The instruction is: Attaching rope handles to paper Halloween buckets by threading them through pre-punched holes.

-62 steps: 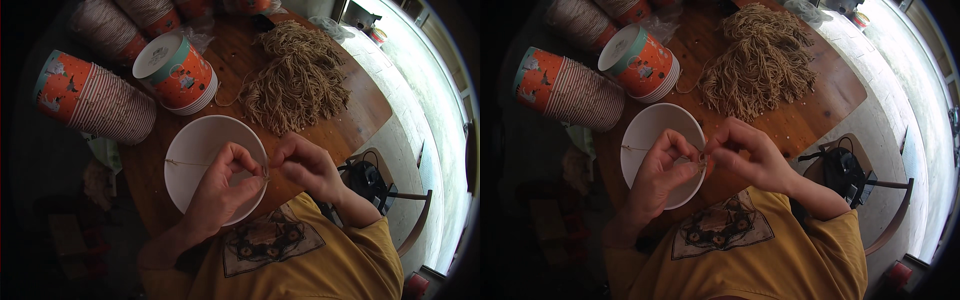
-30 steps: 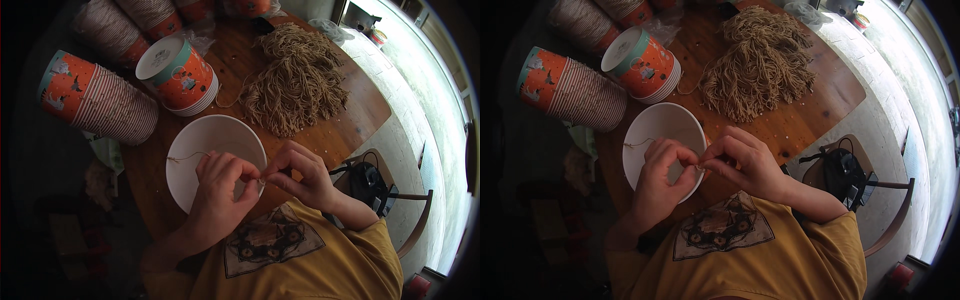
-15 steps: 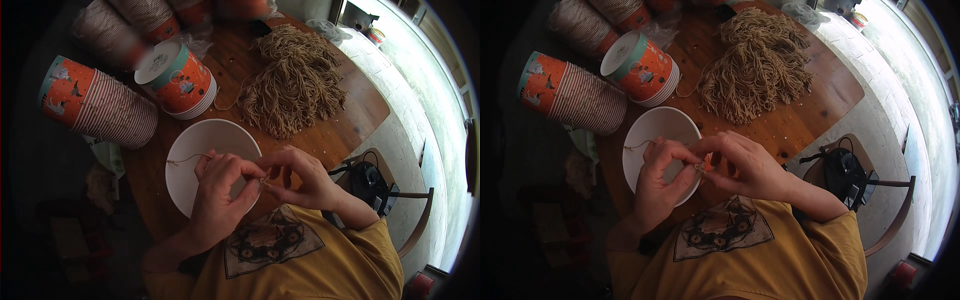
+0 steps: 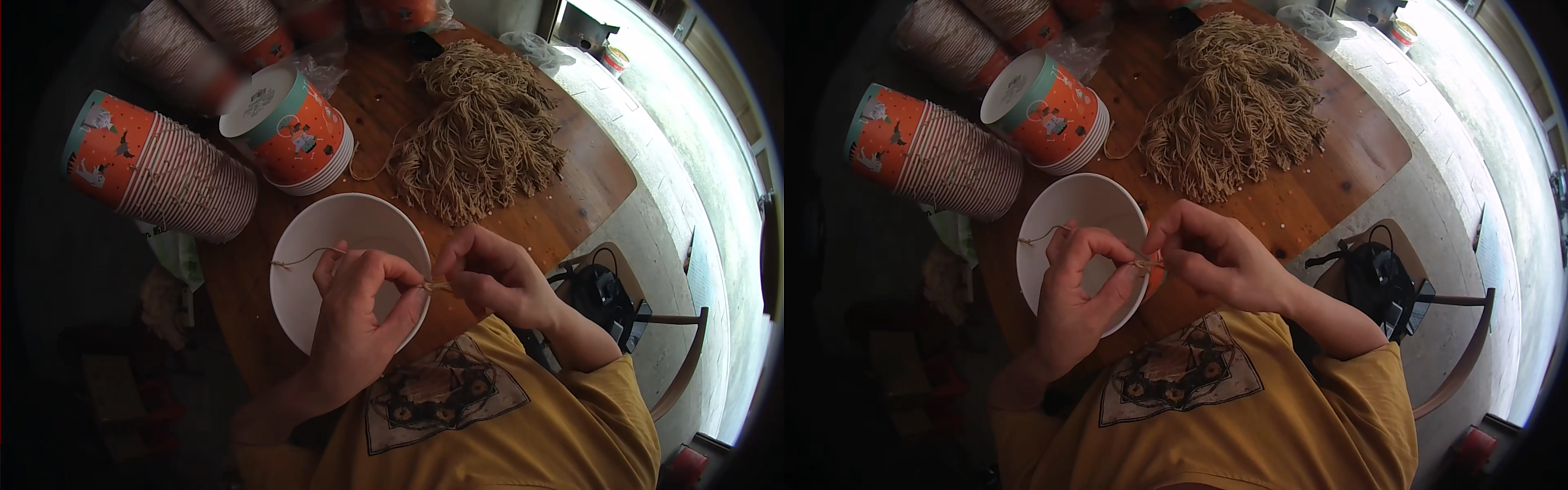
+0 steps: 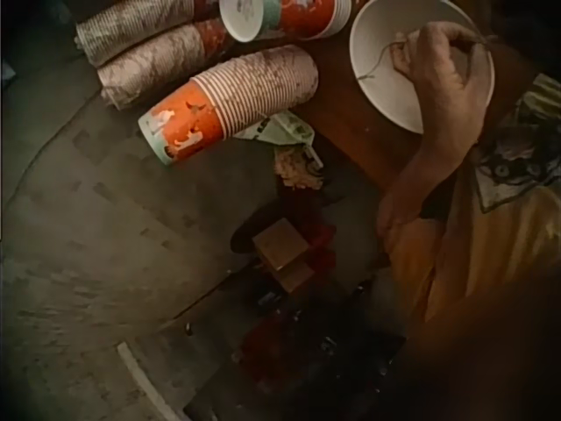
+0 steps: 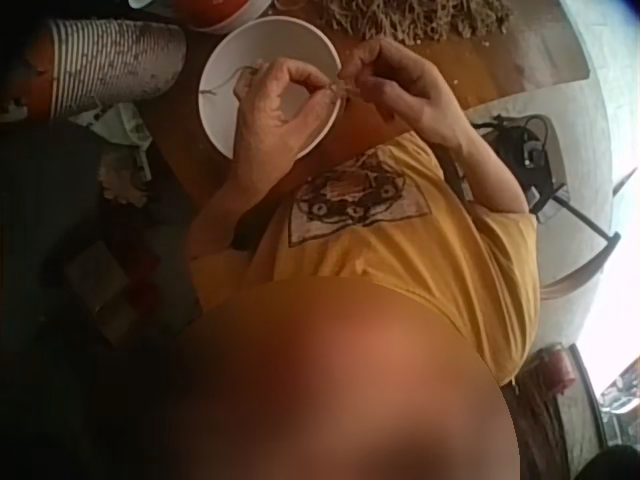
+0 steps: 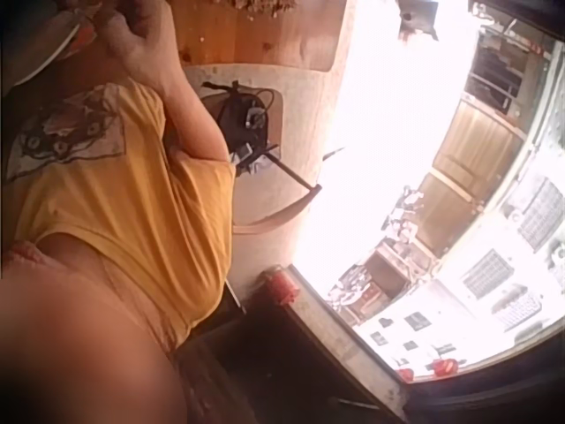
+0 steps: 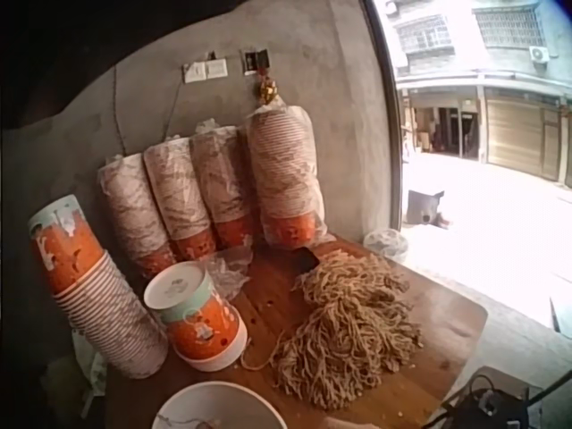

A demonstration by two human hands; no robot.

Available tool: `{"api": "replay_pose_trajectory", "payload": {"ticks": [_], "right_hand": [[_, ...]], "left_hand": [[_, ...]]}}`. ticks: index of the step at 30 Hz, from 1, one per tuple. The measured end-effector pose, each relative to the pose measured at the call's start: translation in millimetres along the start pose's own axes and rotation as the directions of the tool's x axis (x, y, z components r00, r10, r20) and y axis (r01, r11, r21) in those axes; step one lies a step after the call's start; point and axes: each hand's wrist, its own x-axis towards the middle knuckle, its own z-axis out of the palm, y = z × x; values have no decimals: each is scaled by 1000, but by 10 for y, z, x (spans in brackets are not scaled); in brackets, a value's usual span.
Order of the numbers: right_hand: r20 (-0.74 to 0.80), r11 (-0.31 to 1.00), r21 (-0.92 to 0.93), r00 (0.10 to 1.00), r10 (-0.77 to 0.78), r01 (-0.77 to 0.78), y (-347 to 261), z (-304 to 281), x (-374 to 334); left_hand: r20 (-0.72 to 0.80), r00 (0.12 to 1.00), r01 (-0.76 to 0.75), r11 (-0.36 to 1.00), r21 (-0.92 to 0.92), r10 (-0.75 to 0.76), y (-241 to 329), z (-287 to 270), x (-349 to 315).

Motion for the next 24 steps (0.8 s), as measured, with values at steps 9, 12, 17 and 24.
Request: {"api": "replay_pose_trajectory", "payload": {"ticks": [9, 12, 17, 24], "right_hand": [[158, 734, -531, 901, -404, 422, 52, 0, 63], [153, 655, -621, 887, -437, 430, 83, -5, 65], [131, 679, -617, 902, -410, 398, 91, -12, 46], [105, 719, -581, 911, -398, 382, 123, -18, 36]], "left_hand": [[16, 1000, -15, 1000, 0, 15, -7, 4, 7], [9, 1000, -20, 1000, 1, 20, -7, 6, 8], [-19, 995, -95, 988, 119, 98, -28, 15, 18], [-92, 975, -165, 942, 292, 200, -24, 60, 13]]}}
